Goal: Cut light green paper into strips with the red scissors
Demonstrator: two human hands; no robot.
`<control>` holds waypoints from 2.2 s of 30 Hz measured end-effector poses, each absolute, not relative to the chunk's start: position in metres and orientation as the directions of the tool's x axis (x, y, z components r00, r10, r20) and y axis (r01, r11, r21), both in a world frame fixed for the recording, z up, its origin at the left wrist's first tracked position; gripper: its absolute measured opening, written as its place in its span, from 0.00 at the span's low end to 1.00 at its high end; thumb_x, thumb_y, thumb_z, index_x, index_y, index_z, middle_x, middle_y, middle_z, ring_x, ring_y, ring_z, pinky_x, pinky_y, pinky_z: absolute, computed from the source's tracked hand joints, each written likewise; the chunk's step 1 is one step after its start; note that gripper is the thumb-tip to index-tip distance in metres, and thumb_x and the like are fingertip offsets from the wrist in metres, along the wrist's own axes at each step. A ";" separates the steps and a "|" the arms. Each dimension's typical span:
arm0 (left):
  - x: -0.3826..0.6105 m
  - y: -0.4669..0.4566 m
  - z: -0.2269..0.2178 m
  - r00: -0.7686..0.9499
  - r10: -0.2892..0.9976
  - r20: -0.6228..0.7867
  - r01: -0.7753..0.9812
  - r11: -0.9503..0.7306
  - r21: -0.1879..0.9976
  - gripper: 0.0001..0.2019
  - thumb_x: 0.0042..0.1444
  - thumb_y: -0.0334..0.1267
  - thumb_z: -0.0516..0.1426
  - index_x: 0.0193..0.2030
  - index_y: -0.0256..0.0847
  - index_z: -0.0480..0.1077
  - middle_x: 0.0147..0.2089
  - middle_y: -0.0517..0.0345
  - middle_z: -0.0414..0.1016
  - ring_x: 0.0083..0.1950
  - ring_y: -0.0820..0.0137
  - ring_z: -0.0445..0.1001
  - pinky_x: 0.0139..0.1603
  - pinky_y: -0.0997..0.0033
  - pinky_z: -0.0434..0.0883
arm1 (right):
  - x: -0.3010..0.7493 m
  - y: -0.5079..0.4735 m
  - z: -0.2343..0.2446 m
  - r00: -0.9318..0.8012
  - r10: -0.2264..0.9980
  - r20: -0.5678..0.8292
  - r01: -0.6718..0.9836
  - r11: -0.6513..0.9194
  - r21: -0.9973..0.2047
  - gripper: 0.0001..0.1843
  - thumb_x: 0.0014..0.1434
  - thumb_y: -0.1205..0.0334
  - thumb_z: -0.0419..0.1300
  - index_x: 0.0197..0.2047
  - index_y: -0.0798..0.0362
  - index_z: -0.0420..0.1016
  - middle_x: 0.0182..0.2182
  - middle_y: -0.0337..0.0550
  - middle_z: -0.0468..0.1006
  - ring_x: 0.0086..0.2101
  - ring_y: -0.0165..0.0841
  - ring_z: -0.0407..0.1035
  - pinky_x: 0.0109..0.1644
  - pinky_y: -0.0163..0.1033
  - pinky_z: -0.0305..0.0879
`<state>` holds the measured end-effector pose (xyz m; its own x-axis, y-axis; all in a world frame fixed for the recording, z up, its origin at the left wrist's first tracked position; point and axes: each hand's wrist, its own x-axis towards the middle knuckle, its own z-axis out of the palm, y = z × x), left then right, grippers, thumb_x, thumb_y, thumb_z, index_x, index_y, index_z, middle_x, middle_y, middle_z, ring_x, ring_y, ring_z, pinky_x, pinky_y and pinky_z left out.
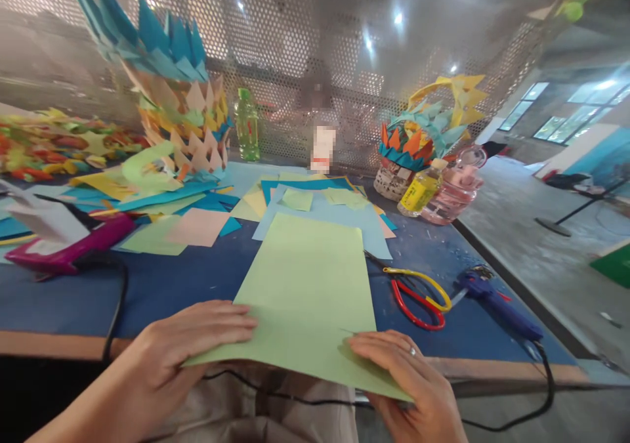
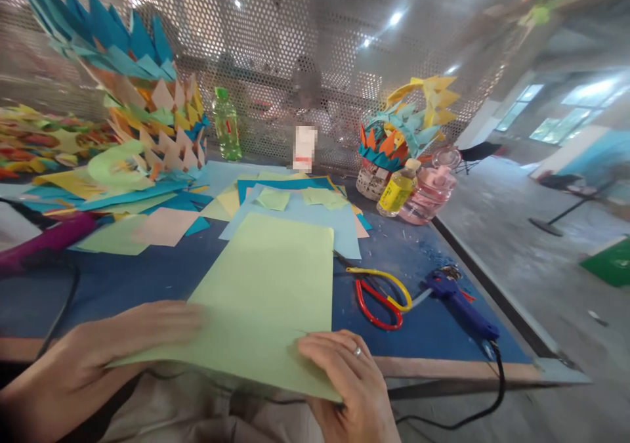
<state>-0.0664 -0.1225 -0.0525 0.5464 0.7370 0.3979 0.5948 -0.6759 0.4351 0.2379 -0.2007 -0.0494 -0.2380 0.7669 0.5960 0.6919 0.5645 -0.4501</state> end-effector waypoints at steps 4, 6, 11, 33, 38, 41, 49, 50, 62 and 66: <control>-0.063 -0.116 -0.040 0.470 0.814 0.341 0.578 -0.576 0.578 0.12 0.58 0.39 0.51 0.40 0.52 0.75 0.41 0.63 0.79 0.40 0.70 0.77 0.40 0.77 0.73 | 0.232 -0.197 -0.043 -0.137 0.872 0.470 0.701 0.420 -0.576 0.11 0.55 0.65 0.60 0.43 0.52 0.73 0.37 0.44 0.79 0.39 0.34 0.73 0.41 0.34 0.70; -0.055 -0.112 -0.034 0.402 0.837 0.371 0.615 -0.547 0.568 0.10 0.57 0.43 0.52 0.35 0.49 0.76 0.37 0.64 0.79 0.35 0.71 0.77 0.35 0.80 0.72 | 0.229 -0.195 -0.042 -0.026 0.924 0.382 0.688 0.294 -0.663 0.08 0.58 0.64 0.57 0.41 0.52 0.74 0.36 0.43 0.79 0.37 0.32 0.73 0.40 0.33 0.70; -0.036 -0.100 -0.031 0.260 0.870 0.419 0.768 -0.450 0.456 0.15 0.55 0.50 0.52 0.30 0.43 0.74 0.31 0.63 0.79 0.26 0.71 0.75 0.25 0.78 0.69 | 0.221 -0.181 -0.043 0.229 0.942 0.245 0.644 0.042 -0.763 0.11 0.59 0.56 0.56 0.37 0.54 0.74 0.29 0.42 0.77 0.31 0.32 0.72 0.33 0.30 0.67; -0.017 -0.096 -0.032 0.336 0.753 0.565 0.825 -0.525 0.210 0.24 0.60 0.43 0.48 0.63 0.48 0.54 0.66 0.58 0.54 0.62 0.54 0.59 0.61 0.53 0.58 | 0.208 -0.155 -0.052 0.222 0.870 0.440 0.966 -0.137 -0.218 0.16 0.63 0.52 0.49 0.27 0.51 0.64 0.21 0.38 0.70 0.24 0.31 0.66 0.26 0.34 0.50; -0.016 -0.110 -0.034 0.543 0.614 0.573 0.683 -0.719 0.124 0.26 0.59 0.34 0.48 0.65 0.51 0.51 0.66 0.60 0.56 0.64 0.58 0.57 0.64 0.54 0.55 | 0.207 -0.156 -0.053 0.227 0.872 0.434 0.967 -0.149 -0.206 0.16 0.63 0.52 0.49 0.27 0.50 0.64 0.21 0.38 0.70 0.25 0.31 0.66 0.27 0.34 0.50; -0.015 -0.121 -0.041 0.656 0.576 0.488 0.628 -0.775 0.071 0.25 0.60 0.36 0.46 0.65 0.51 0.52 0.62 0.60 0.64 0.64 0.60 0.58 0.67 0.50 0.46 | 0.207 -0.156 -0.053 0.230 0.877 0.421 0.965 -0.150 -0.215 0.16 0.63 0.53 0.49 0.27 0.50 0.64 0.22 0.38 0.70 0.25 0.31 0.66 0.27 0.34 0.51; -0.019 -0.124 -0.053 0.722 0.571 0.391 0.621 -0.784 -0.003 0.26 0.56 0.46 0.52 0.62 0.60 0.56 0.62 0.66 0.63 0.64 0.57 0.58 0.67 0.48 0.41 | 0.205 -0.156 -0.053 0.227 0.871 0.436 0.966 -0.146 -0.212 0.17 0.63 0.52 0.48 0.26 0.51 0.63 0.22 0.38 0.70 0.26 0.32 0.66 0.28 0.35 0.50; -0.018 -0.124 -0.055 0.736 0.545 0.402 0.601 -0.799 -0.017 0.26 0.56 0.47 0.52 0.62 0.58 0.56 0.63 0.64 0.63 0.64 0.57 0.58 0.67 0.49 0.40 | 0.205 -0.155 -0.052 0.225 0.869 0.442 0.967 -0.143 -0.211 0.17 0.63 0.52 0.48 0.26 0.51 0.63 0.21 0.38 0.70 0.25 0.32 0.67 0.28 0.35 0.50; -0.013 -0.126 -0.064 0.744 0.496 0.447 0.556 -0.831 -0.004 0.25 0.58 0.48 0.51 0.62 0.52 0.58 0.62 0.57 0.63 0.63 0.58 0.59 0.66 0.51 0.46 | 0.205 -0.156 -0.056 0.225 0.867 0.445 0.966 -0.138 -0.219 0.16 0.63 0.52 0.49 0.26 0.51 0.61 0.22 0.39 0.69 0.26 0.32 0.66 0.29 0.35 0.51; -0.015 -0.124 -0.061 0.774 0.466 0.428 0.525 -0.851 -0.023 0.25 0.58 0.47 0.52 0.63 0.51 0.58 0.63 0.57 0.62 0.63 0.58 0.59 0.66 0.54 0.49 | 0.206 -0.157 -0.057 0.233 0.869 0.436 0.964 -0.146 -0.224 0.16 0.63 0.52 0.49 0.26 0.51 0.62 0.22 0.38 0.70 0.26 0.32 0.66 0.29 0.35 0.51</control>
